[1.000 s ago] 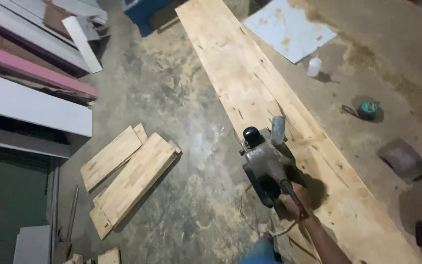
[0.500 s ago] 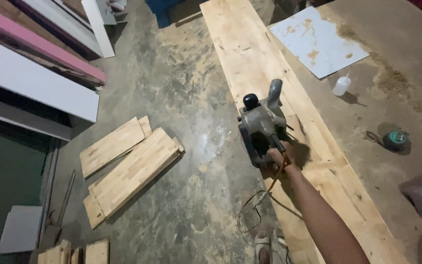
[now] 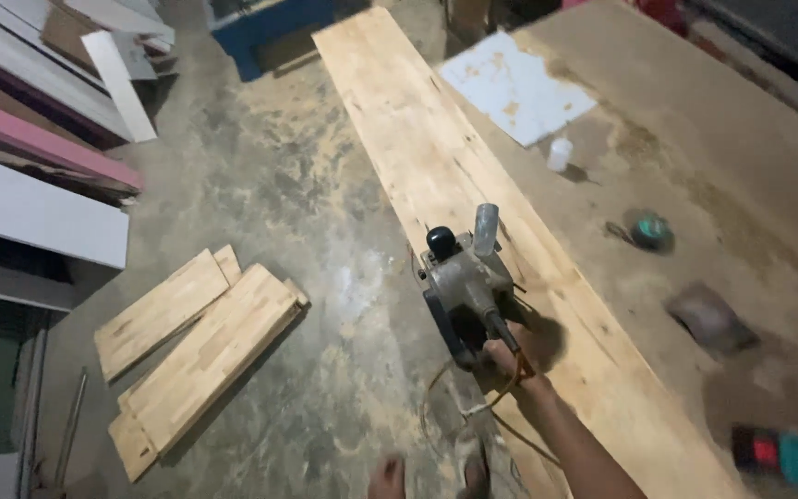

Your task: Sanding a long wooden board using an electric belt sander to smooth the surface.

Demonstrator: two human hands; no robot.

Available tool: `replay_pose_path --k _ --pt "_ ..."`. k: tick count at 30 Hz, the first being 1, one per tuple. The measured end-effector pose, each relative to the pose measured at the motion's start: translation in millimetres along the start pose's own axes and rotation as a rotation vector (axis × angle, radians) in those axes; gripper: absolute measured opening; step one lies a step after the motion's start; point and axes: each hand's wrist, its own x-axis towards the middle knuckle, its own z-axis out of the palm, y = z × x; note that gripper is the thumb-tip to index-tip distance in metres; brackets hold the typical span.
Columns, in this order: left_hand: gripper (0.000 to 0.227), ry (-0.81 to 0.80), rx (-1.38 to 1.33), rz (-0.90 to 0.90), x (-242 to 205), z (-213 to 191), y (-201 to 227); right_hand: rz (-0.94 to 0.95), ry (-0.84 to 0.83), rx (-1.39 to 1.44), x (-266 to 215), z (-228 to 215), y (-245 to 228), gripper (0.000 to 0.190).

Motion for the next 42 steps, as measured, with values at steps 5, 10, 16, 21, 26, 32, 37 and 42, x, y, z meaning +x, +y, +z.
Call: replay_pose_path --k 5,10,16,21,26,32,37,42 --pt "0.019 0.018 -0.085 0.495 -28 18 141 -0.068 0.044 0.037 -85 -7 99 0.026" --pt "0.030 -0.058 -0.112 0.689 -36 64 224 0.211 -0.008 -0.047 -181 -49 110 0.022" --pt "0.056 -0.034 0.370 0.994 -13 145 275 0.384 -0.076 -0.167 -210 -60 152 0.027" --pt "0.049 -0.166 0.539 0.923 11 140 348 0.336 -0.070 -0.106 -178 -41 165 0.025" --pt "0.047 -0.146 0.760 0.817 105 161 390 0.194 -0.027 -0.021 -129 -22 125 0.026" --pt "0.037 -0.124 0.878 0.574 120 116 479 -0.151 -0.015 0.080 -58 5 87 0.028" --pt "0.027 0.009 0.840 0.638 199 115 505 -0.099 -0.118 0.110 2 2 27 0.018" --pt "0.021 0.114 0.833 0.687 270 116 532 -0.061 -0.109 0.130 69 29 13 0.036"
